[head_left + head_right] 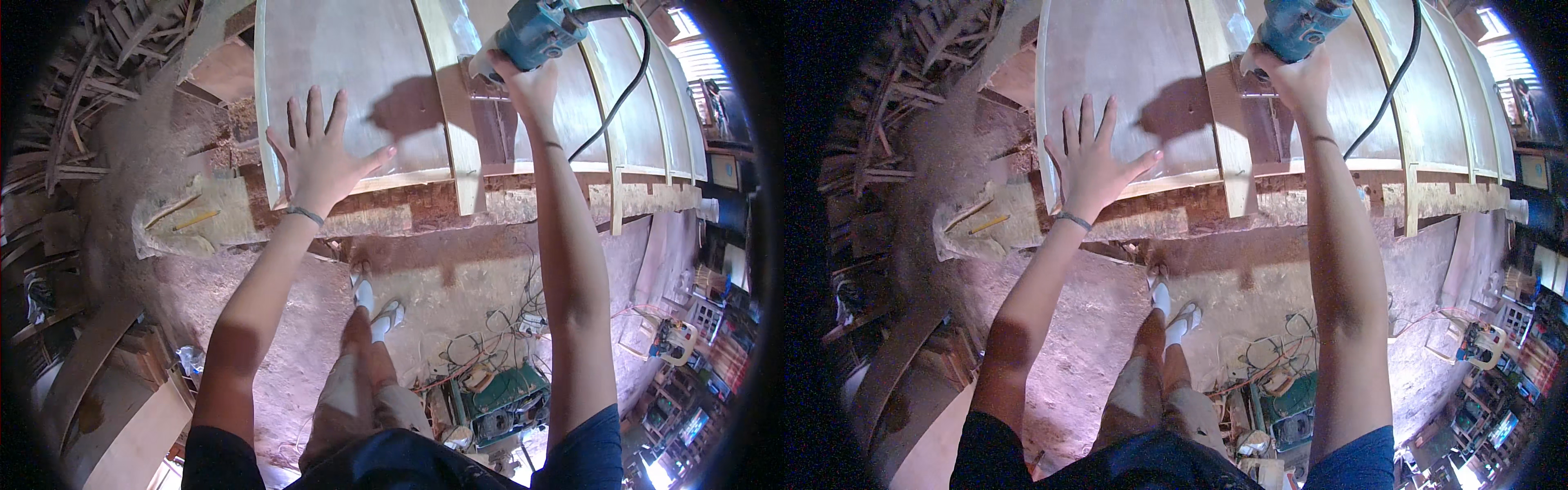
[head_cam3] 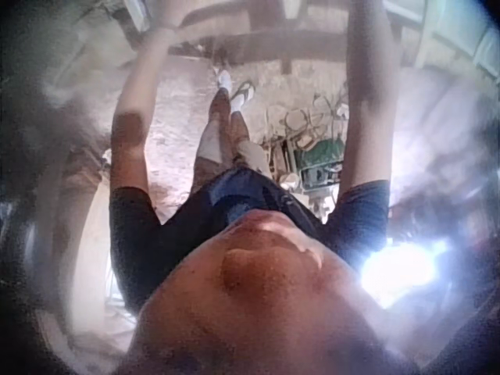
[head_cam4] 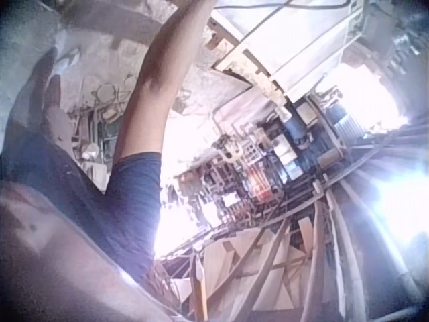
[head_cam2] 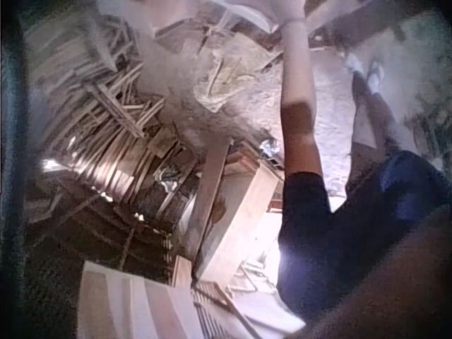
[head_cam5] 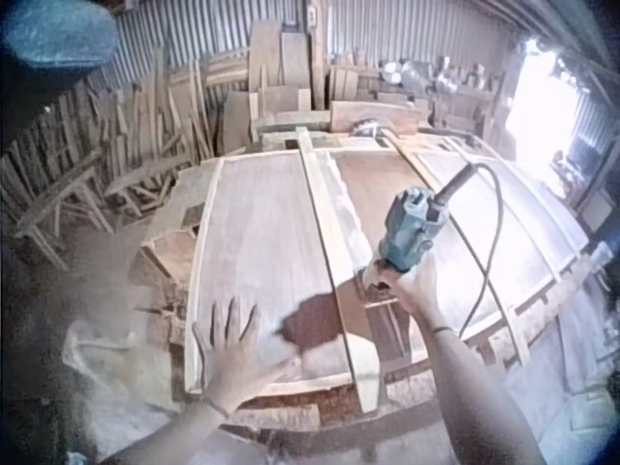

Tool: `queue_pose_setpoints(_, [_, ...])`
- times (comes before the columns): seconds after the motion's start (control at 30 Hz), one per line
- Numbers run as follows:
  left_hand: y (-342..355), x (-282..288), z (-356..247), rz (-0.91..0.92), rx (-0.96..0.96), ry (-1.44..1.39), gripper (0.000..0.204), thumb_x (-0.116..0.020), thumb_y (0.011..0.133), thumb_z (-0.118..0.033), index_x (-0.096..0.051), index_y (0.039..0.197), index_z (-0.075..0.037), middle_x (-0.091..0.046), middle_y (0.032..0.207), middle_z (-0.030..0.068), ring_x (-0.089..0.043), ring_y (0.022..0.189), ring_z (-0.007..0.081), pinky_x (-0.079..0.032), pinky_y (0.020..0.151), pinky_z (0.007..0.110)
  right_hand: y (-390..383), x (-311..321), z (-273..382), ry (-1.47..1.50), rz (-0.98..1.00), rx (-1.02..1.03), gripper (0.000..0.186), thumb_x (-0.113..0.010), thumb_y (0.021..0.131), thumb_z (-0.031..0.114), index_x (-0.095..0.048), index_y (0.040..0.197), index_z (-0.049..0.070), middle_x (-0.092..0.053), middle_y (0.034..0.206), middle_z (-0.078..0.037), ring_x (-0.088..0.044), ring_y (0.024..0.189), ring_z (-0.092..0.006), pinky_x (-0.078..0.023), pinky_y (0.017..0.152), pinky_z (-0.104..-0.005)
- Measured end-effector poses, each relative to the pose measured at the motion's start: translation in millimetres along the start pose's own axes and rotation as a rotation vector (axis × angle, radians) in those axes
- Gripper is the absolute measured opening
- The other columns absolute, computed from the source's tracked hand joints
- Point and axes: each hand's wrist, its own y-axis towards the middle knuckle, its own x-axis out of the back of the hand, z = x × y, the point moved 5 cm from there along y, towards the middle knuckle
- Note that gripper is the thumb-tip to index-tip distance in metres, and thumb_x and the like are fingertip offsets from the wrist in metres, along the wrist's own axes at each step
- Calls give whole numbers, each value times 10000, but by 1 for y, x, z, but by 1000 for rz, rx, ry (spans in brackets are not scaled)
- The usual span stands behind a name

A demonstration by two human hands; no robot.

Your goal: Hammering wooden strips and using a wood trimmer to shape the edges of a large plywood structure.

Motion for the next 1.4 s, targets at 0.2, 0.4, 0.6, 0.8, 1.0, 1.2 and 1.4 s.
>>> queue_pose_setpoints(0.2, [0,3,-1,15,-7,-64,1098,-521,704,-850,-255,1545,-196,-164,1608,164,-54,1481,420,-5,1055,764,23,-9,-12,-48,-17,-17,337,-783,737,219,-696,973,-7,-723,895,-104,-696,831,-213,-527,774,-337])
queue_pose_setpoints(0.4, [0,8,-2,46,-6,-92,1096,-564,694,-822,-286,1535,-177,-170,1606,167,-42,1481,424,19,1054,760,44,-22,-12,-10,-11,-21,342,-783,736,221,-698,981,-3,-724,918,-104,-693,858,-219,-526,795,-343])
queue_pose_setpoints(0.6, [1,11,-2,58,8,-137,1090,-598,687,-799,-303,1529,-173,-200,1596,166,-57,1480,419,33,1055,757,74,-38,-20,0,7,-32,361,-779,730,219,-697,1007,3,-722,935,-104,-687,874,-217,-525,806,-350])
queue_pose_setpoints(0.8, [1,10,-1,134,12,-122,1117,-586,688,-810,-264,1545,-169,-136,1616,154,-14,1481,428,46,1068,737,104,-54,-29,20,-7,-33,363,-775,730,223,-697,1014,13,-718,938,-98,-679,865,-210,-520,797,-343])
queue_pose_setpoints(1.0, [2,12,-5,206,17,-168,1129,-594,684,-805,-259,1545,-156,-124,1617,159,-2,1478,439,62,1071,730,131,-66,-42,128,27,-28,427,-789,650,326,-699,943,29,-721,870,-103,-690,828,-226,-527,765,-350])
queue_pose_setpoints(1.2, [5,13,-1,213,41,-233,1094,-581,677,-805,-336,1517,-148,-142,1617,149,-26,1472,459,79,1054,749,153,-82,-47,90,66,-72,382,-775,717,240,-687,992,-11,-700,909,-78,-659,842,-178,-515,788,-328])
queue_pose_setpoints(1.4, [7,16,-1,221,46,-242,1065,-581,688,-798,-367,1501,-145,-164,1610,162,-60,1463,482,63,1055,754,181,-94,-50,69,10,-64,405,-778,717,267,-684,992,-15,-704,912,-84,-664,845,-181,-520,780,-333])
